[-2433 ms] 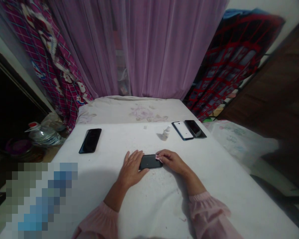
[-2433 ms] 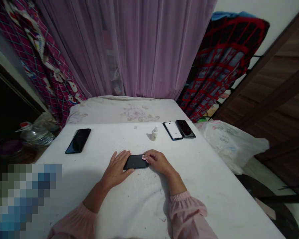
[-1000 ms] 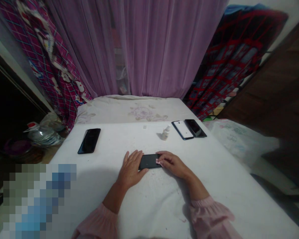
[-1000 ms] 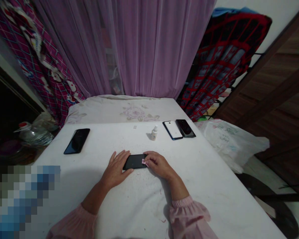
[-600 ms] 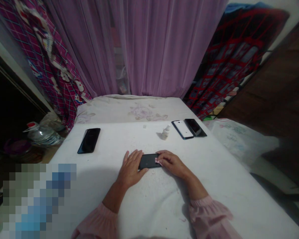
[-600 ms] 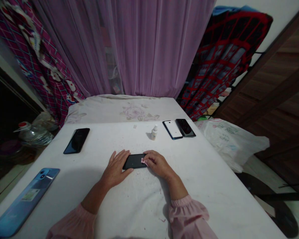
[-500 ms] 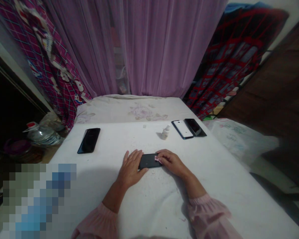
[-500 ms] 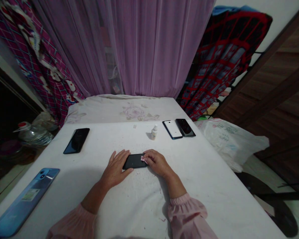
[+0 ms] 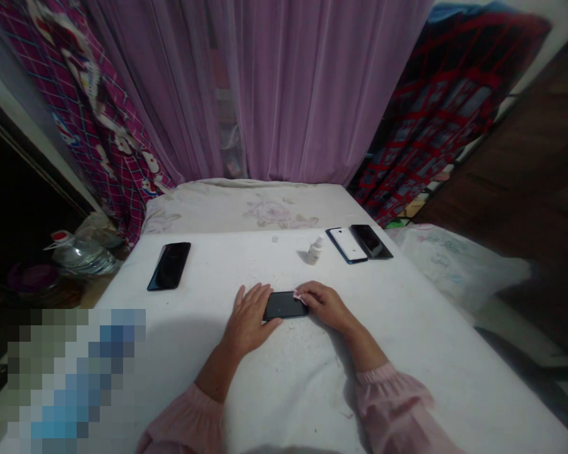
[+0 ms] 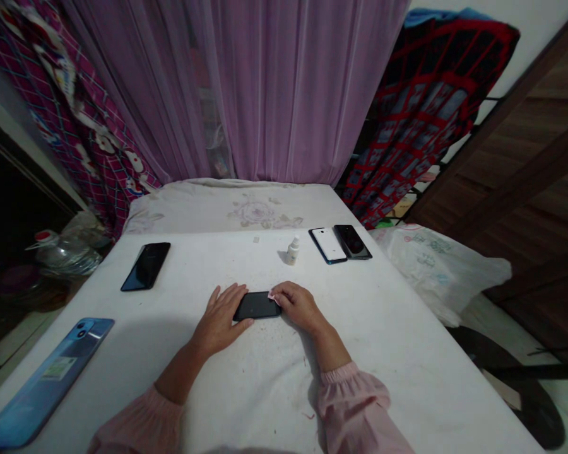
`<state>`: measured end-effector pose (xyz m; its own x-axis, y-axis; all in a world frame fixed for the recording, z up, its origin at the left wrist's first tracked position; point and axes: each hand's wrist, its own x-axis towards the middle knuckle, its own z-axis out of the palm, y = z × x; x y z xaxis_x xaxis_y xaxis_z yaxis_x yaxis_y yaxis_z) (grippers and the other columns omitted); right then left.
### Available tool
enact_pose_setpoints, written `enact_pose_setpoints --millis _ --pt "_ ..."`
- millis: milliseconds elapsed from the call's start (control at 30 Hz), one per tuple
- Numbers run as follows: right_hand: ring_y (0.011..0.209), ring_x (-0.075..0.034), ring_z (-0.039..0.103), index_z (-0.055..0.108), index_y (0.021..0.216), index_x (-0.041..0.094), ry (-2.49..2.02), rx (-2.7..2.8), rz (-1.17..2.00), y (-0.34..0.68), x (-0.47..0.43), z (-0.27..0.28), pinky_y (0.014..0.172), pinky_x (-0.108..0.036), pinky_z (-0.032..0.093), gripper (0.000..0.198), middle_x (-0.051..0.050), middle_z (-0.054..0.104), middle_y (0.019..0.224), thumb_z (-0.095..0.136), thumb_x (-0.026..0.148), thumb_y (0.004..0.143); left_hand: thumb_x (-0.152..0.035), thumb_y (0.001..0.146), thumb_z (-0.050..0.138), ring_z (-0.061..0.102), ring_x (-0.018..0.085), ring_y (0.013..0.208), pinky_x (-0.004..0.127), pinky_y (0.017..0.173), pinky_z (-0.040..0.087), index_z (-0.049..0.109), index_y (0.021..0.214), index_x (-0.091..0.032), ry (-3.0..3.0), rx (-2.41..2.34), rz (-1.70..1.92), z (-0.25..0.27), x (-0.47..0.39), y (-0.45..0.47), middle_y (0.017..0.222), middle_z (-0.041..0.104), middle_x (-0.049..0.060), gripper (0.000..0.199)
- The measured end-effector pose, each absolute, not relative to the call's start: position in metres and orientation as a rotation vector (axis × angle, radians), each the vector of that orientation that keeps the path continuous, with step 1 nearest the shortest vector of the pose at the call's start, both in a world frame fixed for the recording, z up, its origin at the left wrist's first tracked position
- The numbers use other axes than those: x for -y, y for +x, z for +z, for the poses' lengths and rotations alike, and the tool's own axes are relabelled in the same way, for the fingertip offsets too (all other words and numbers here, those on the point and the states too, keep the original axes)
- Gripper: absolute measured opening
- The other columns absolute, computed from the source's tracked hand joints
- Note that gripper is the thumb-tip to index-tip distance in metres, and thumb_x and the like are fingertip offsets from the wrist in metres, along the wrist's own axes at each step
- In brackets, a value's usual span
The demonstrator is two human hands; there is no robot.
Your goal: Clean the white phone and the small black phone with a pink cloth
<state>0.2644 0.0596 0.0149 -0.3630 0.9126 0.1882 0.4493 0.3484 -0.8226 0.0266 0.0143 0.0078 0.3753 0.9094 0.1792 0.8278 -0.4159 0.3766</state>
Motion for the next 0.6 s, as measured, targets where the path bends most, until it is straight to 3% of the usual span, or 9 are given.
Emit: enact_pose_setpoints --millis 267,400,600 --pt "0.119 -0.026 0.058 0.075 0.081 0.022 -1.025 1.977 1.147 0.277 -0.052 0.024 0.097 -0.04 0.047 0.023 -0.011 0.069 0.11 0.063 0.041 0.086 -0.044 0.09 0.057 0.036 0.029 0.142 0.055 0.119 0.015 0.04 0.144 -0.02 2.404 -1.562 0.522 0.01 -0.015 0.027 0.148 0.049 0.013 0.061" --pt "0.123 -0.027 0.055 0.075 0.079 0.022 -1.015 2.028 1.218 0.281 -0.05 0.029 0.103 -0.042 0.043 0.026 -0.011 0.063 0.125 0.063 0.044 0.086 -0.044 0.09 0.057 0.036 0.029 0.142 0.055 0.119 0.015 0.041 0.143 -0.019 2.398 -1.572 0.506 0.01 -0.015 0.027 0.148 0.048 0.013 0.061" --pt "0.115 -0.026 0.06 0.074 0.08 0.022 -1.064 1.956 1.118 0.275 -0.053 0.023 0.096 -0.04 0.047 0.023 -0.011 0.07 0.107 0.061 0.04 0.087 -0.045 0.09 0.058 0.037 0.029 0.141 0.056 0.119 0.016 0.043 0.142 -0.02 2.398 -1.573 0.501 0.013 -0.015 0.027 0.148 0.048 0.012 0.06"
